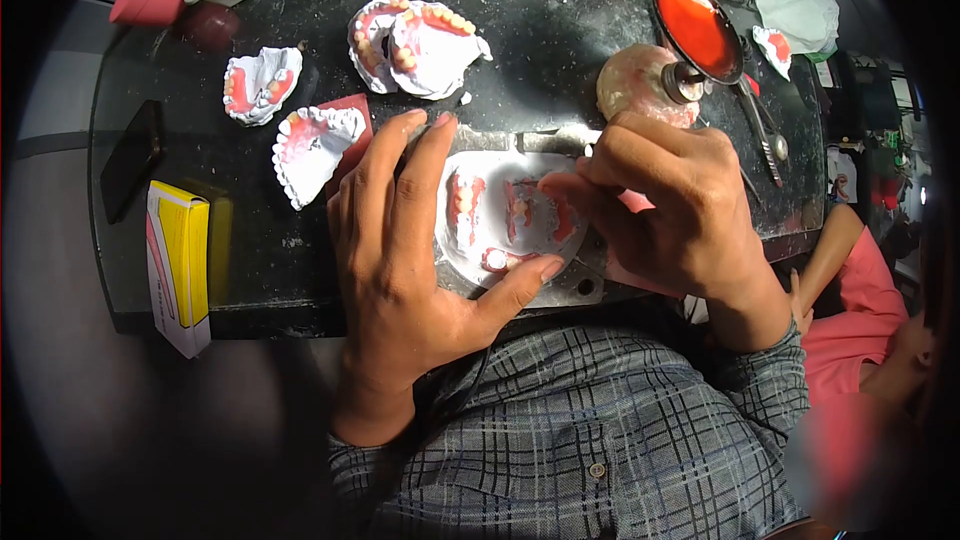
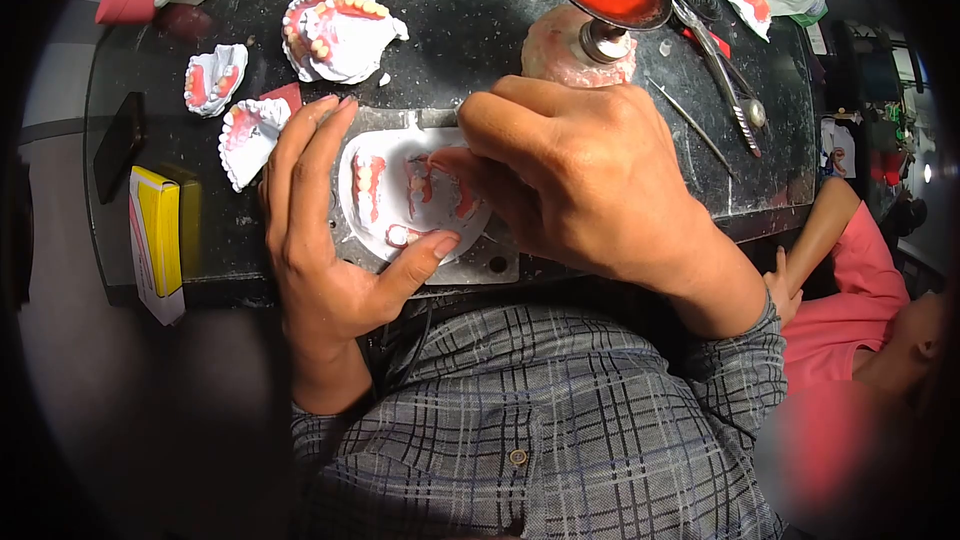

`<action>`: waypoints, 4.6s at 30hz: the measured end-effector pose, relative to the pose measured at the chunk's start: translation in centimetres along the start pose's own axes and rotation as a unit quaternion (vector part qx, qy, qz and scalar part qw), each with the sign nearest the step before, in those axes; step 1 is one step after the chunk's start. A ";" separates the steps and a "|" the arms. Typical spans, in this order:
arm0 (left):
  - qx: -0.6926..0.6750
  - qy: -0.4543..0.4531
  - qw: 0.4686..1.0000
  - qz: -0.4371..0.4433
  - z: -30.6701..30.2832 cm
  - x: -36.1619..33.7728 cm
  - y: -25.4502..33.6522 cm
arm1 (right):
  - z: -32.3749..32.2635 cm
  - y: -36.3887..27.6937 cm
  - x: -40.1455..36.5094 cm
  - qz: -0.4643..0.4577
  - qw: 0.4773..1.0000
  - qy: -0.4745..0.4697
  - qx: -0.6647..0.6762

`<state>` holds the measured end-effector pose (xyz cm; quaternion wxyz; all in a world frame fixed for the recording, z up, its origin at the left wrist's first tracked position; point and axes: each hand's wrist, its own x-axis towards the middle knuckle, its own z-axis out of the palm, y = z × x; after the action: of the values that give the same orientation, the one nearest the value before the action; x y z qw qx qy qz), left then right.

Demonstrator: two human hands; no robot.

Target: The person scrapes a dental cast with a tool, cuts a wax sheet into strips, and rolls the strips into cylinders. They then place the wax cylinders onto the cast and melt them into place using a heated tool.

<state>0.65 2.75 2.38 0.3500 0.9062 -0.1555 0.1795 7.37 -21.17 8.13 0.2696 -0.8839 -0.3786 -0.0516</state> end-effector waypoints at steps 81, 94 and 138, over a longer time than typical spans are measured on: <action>-0.021 0.044 0.998 -0.045 1.7 -2.7 2.1 | -1.0 -1.2 -0.4 -0.163 0.978 -0.018 -0.129; -0.034 -0.036 0.998 -0.028 -0.1 -1.4 0.5 | -0.1 0.4 -1.0 -0.127 0.991 0.044 -0.011; -0.024 -0.072 0.997 -0.007 -0.6 -0.8 -0.1 | 0.9 -1.1 -1.7 -0.092 0.991 0.067 -0.067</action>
<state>-0.17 3.38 2.40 0.3611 0.9091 -0.1777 0.1077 5.30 -21.19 7.33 0.2285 -0.8561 -0.4350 -0.1601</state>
